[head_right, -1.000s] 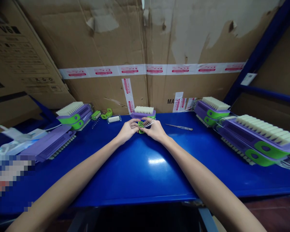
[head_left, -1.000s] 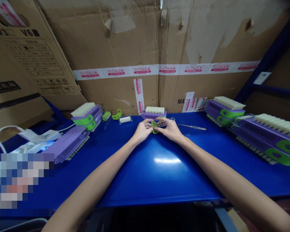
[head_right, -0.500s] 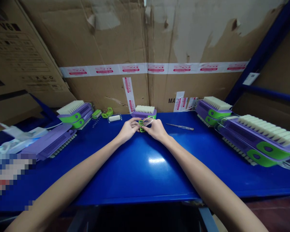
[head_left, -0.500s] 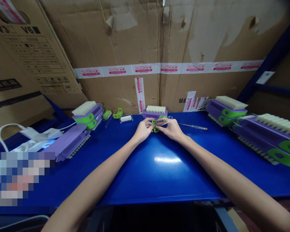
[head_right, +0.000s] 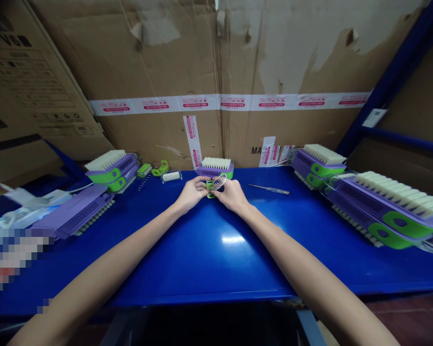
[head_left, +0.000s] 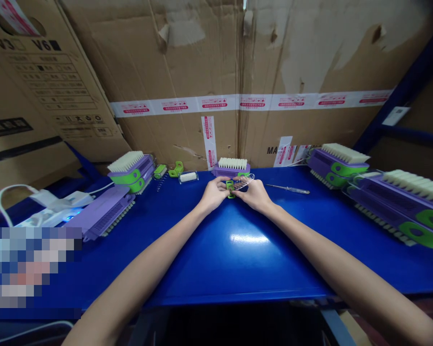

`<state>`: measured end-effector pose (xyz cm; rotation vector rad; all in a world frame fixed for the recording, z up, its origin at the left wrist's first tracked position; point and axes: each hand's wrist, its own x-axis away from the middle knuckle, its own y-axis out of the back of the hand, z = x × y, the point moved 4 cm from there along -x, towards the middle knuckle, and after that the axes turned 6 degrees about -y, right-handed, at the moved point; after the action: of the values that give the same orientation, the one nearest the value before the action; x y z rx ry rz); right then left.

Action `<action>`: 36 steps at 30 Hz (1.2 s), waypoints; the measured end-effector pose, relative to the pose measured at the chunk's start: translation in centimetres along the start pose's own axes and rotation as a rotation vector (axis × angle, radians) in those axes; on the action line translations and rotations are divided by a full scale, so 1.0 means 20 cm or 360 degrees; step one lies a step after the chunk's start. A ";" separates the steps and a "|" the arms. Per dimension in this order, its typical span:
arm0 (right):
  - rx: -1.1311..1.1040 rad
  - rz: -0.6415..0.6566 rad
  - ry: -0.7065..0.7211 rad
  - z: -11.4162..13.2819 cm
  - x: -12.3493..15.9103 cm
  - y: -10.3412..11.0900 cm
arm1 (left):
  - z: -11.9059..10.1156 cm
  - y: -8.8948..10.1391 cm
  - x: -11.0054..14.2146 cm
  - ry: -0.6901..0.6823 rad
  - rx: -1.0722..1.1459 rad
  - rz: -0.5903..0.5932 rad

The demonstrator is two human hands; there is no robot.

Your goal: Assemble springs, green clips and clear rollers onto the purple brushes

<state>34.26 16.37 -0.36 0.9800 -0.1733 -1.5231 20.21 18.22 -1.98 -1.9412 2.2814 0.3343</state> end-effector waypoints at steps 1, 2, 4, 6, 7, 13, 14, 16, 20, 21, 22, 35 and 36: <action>0.0021 0.0010 0.0002 0.00 0.00 0.00 | 0.00 0.00 0.00 -0.0005 -0.0011 0.0000; 0.0036 0.0021 0.0003 0.01 0.00 0.00 | 0.00 0.00 0.00 -0.0012 -0.0023 -0.0001; 0.0050 0.0031 -0.0007 0.01 0.00 0.00 | 0.01 0.00 -0.01 -0.0037 -0.0044 -0.0011; 0.0076 0.0029 -0.0034 0.01 0.01 -0.01 | 0.01 0.00 -0.01 -0.0064 -0.0062 -0.0033; 0.0092 0.0027 -0.0045 0.01 0.01 -0.01 | 0.01 0.00 -0.01 -0.0074 -0.0067 -0.0043; 0.0074 -0.0056 0.0064 0.04 0.02 -0.03 | 0.01 0.00 0.00 -0.0125 0.0000 -0.0063; 0.0059 -0.0072 0.0084 0.04 0.02 -0.03 | 0.01 0.00 0.00 -0.0132 0.0003 -0.0060; 0.0018 -0.0072 0.0078 0.05 0.02 -0.02 | 0.00 0.00 0.00 -0.0141 -0.0003 -0.0046; -0.0091 -0.0020 0.0002 0.05 0.01 0.00 | 0.01 0.00 0.01 -0.0156 -0.0014 0.0036; -0.0123 -0.0020 -0.0005 0.04 0.01 0.00 | 0.01 0.00 0.01 -0.0155 -0.0014 0.0060; -0.0159 -0.0018 -0.0008 0.04 0.01 0.00 | 0.01 0.00 0.01 -0.0153 -0.0010 0.0083; -0.0602 0.0109 -0.0140 -0.01 0.02 -0.03 | -0.01 0.02 0.02 -0.0111 0.0033 0.0056; -0.0581 0.0117 -0.0120 -0.01 0.02 -0.03 | -0.01 0.02 0.02 -0.0097 0.0027 0.0051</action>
<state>34.00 16.25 -0.98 0.6204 0.0168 -1.4606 19.86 17.85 -1.79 -1.8621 2.2719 0.3709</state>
